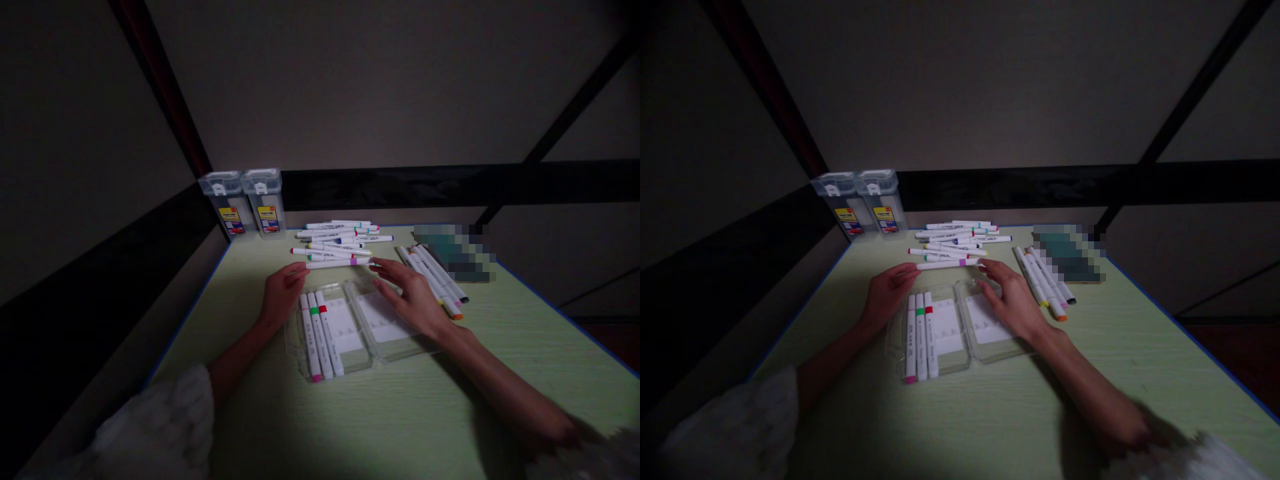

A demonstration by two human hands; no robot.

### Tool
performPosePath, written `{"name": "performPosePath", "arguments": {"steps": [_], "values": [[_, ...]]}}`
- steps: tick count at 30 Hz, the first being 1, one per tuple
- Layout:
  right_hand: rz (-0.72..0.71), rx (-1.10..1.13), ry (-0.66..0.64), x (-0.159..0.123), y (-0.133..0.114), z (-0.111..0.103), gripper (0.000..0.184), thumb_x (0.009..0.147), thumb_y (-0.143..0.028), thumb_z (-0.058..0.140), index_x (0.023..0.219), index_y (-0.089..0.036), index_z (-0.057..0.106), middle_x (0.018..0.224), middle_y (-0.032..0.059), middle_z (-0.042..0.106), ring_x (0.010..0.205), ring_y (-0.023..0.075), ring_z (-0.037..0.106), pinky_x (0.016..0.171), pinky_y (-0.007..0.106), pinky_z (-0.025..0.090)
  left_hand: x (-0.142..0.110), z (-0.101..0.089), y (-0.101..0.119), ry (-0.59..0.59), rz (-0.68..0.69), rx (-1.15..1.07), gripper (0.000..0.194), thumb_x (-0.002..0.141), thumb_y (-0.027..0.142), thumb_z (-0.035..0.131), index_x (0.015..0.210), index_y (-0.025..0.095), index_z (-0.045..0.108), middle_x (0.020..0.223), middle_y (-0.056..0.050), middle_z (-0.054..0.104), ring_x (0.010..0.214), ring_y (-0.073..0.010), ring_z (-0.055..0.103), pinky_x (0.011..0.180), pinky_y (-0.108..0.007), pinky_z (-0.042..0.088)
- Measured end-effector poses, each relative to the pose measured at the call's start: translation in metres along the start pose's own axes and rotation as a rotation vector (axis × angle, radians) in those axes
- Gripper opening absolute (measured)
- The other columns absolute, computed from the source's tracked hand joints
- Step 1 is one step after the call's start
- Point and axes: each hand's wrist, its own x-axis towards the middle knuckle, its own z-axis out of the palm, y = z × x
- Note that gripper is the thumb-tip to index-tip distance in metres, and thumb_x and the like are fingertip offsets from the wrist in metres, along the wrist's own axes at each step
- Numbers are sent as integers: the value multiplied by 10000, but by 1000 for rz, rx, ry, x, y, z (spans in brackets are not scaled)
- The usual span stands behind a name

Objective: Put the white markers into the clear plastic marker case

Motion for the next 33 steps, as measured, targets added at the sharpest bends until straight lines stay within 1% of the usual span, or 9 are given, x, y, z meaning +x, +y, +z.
{"name": "performPosePath", "arguments": {"steps": [8, 11, 14, 21, 25, 33], "values": [[5, 85, 32, 0, 0, 1, 341, 813, -244, 463, 1138, -151, 504, 1123, 116, 548, 967, 221, 573, 844, 429, 488, -1, -1, 0, 2, 13, -3, 252, 660, 129, 541, 905, 117, 603, 990, -87, 648, 894, -173, 619, 864, -318, 473], [12, 113, 46, 0, -1, 1, 321, 810, -240, 465, 1111, -146, 521, 1105, 117, 545, 953, 216, 579, 841, 421, 493, -1, -1, 0, 1, 37, 13, 217, 660, 133, 543, 862, 127, 621, 982, -75, 643, 872, -163, 620, 850, -306, 479], [18, 118, 55, 1, -2, 0, 303, 809, -244, 465, 1077, -124, 540, 1078, 124, 540, 933, 208, 583, 829, 402, 504, -1, -1, 0, -1, 68, 38, 188, 659, 138, 542, 822, 135, 636, 958, -66, 635, 838, -152, 620, 822, -291, 489], [26, 97, 57, 1, -2, -1, 283, 808, -246, 468, 1039, -107, 555, 1049, 126, 540, 905, 199, 584, 810, 380, 514, -1, -2, 0, -16, 108, 80, 173, 661, 142, 540, 796, 129, 647, 882, -50, 601, 777, -132, 611, 768, -268, 497], [39, 101, 61, 1, -2, -1, 260, 807, -259, 471, 1007, -124, 566, 1030, 116, 554, 883, 199, 594, 796, 383, 517, -1, -1, 3, -20, 88, 73, 184, 648, 142, 549, 804, 122, 643, 849, -44, 590, 719, -122, 608, 715, -251, 504], [78, 127, 86, 2, -4, -3, 210, 801, -290, 498, 931, -150, 585, 950, 86, 597, 823, 188, 606, 721, 349, 527, -1, 0, 3, -8, 70, 13, 164, 591, 192, 629, 739, 123, 636, 766, -22, 589, 671, -109, 592, 663, -235, 504]]}}
